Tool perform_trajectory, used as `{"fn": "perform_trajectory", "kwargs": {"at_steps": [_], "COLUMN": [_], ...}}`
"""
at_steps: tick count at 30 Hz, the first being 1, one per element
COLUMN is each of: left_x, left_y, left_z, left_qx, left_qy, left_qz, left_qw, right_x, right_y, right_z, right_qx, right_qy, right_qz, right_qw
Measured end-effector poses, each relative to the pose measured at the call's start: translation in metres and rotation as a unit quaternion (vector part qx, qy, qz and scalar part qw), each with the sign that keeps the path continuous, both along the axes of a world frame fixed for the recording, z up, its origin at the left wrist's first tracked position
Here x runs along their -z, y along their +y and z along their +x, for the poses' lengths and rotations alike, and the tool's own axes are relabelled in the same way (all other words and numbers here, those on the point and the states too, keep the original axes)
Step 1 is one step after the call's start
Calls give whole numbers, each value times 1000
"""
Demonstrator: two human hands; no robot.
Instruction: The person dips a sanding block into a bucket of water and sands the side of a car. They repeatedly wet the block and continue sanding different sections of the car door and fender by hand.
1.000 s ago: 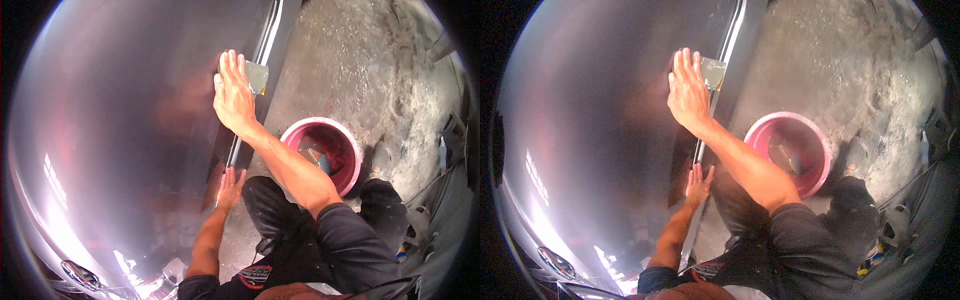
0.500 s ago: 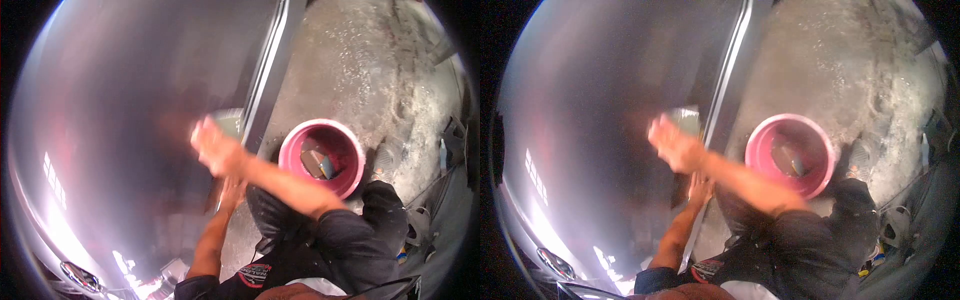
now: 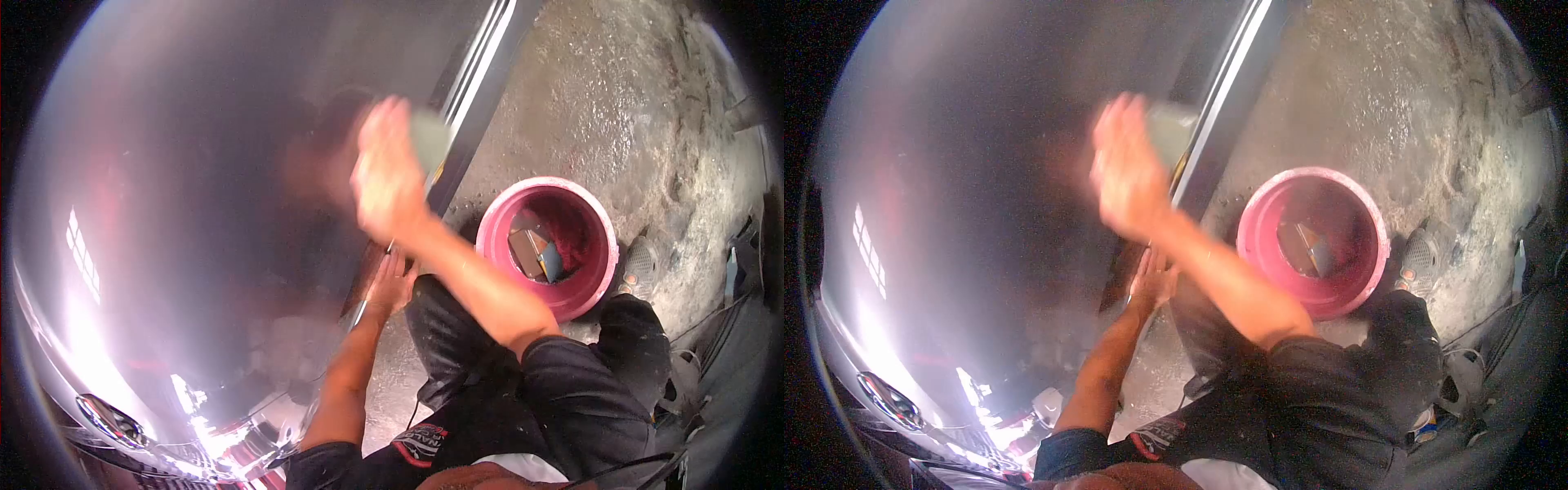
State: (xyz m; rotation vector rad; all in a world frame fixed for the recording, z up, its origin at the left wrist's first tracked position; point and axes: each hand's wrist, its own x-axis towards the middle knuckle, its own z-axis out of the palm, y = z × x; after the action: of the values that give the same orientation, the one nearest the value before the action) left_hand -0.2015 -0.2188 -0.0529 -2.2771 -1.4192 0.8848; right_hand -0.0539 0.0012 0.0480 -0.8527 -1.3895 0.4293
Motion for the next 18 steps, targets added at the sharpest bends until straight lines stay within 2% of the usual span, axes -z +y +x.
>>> {"fn": "perform_trajectory", "kwargs": {"at_steps": [1,3,4,5,6,7,8,9,10,11,13,14,15,16,17,18], "left_x": [-1,-16,-8,-4,3,-2,-9,-15,-17,-5,33,-35,-33,-31,-28,-11], "left_y": [6,6,9,9,22,28,27,23,18,6,2,29,30,29,27,15], "left_z": [2,12,9,9,16,15,13,15,19,9,-20,31,31,30,28,15], "left_qx": [-25,-42,-142,-242,-227,-228,-236,-238,-177,-174,-255,-370,-368,-312,-249,-142], "left_qy": [5,19,-93,-201,-251,-250,-178,-105,-96,-96,-232,-355,-358,-228,-93,-86], "left_qz": [-24,-64,-83,-108,80,79,-52,-182,-117,-117,-114,-116,-115,-145,-171,-70], "left_qw": [999,997,982,943,937,938,954,948,973,973,932,851,850,911,949,984], "right_x": [-8,-23,-16,-1,6,-5,-11,-23,-32,-30,-17,-8,-12,-21,-26,-27], "right_y": [15,23,-2,-49,-81,-66,-42,-20,-4,-13,-38,-53,-43,-24,-10,-6], "right_z": [4,12,2,-13,-17,-8,0,10,15,13,4,0,5,13,18,17], "right_qx": [-1,-7,-45,-87,-147,-147,-100,-53,-64,-61,-81,-108,-107,-83,-59,-61], "right_qy": [-3,51,40,30,32,33,41,48,105,106,85,52,49,48,48,79], "right_qz": [3,-114,-85,-63,-85,-86,-103,-119,-167,-167,-133,-148,-145,-159,-173,-166], "right_qw": [1000,992,995,994,985,985,989,990,978,978,984,982,982,983,982,981]}}
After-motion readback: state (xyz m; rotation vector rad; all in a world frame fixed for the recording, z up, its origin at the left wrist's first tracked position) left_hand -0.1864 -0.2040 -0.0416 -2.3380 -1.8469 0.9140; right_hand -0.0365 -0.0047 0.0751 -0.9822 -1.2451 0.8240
